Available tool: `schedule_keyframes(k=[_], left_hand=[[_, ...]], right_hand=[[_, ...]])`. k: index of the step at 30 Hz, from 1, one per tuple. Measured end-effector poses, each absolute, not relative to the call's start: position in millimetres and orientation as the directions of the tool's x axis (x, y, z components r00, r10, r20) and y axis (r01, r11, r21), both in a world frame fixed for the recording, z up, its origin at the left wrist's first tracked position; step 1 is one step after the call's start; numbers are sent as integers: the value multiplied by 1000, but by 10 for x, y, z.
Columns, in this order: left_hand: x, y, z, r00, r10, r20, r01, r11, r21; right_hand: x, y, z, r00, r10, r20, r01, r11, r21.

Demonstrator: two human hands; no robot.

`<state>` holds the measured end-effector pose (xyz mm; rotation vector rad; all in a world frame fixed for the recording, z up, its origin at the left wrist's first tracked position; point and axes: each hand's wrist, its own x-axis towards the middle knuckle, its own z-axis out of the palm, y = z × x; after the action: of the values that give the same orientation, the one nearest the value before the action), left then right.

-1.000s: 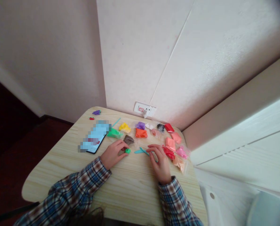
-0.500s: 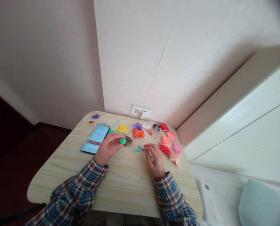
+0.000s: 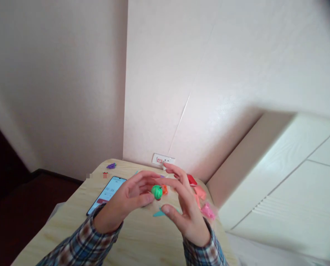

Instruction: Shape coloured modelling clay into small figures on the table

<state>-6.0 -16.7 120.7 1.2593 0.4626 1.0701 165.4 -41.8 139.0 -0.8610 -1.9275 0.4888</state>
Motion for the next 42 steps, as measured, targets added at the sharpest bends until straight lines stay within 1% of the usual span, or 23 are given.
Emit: schedule_keyframes(k=[5,10,14,19,23,26,33,36,42], left_hand=[[168,-28,1376,534,795,289,-432,-38,901],[327,122,1488,584,753,302,-454,-5,891],[349,222,1560,652,709,268,-437,63,897],[320,235,1619,654,741,152,-410,178,894],[287,232,1616,670,721,178,-455,209,866],[263,239,1611,682,704,199,-473,216,854],[229,238,1662,699,701,137,-466,302,832],[240,252,1639,702,695,157,-491,312,813],[313,251,1569,685,709,170,-512,302,804]], right_hand=[[1747,-334,1471,-208,757,619,360,648,-671],[1897,-253,1613,-173,758,629,347,644,-682],[1934,-191,1668,-160,768,620,380,628,-679],[1897,-169,1627,-143,766,626,379,627,-681],[1832,-172,1598,-149,783,604,354,613,-707],[1792,-168,1593,-139,770,623,372,624,-688],[1752,-183,1600,-132,726,675,475,644,-600],[1763,-186,1603,-138,722,678,478,648,-593],[1783,-201,1634,-71,700,711,506,639,-579]])
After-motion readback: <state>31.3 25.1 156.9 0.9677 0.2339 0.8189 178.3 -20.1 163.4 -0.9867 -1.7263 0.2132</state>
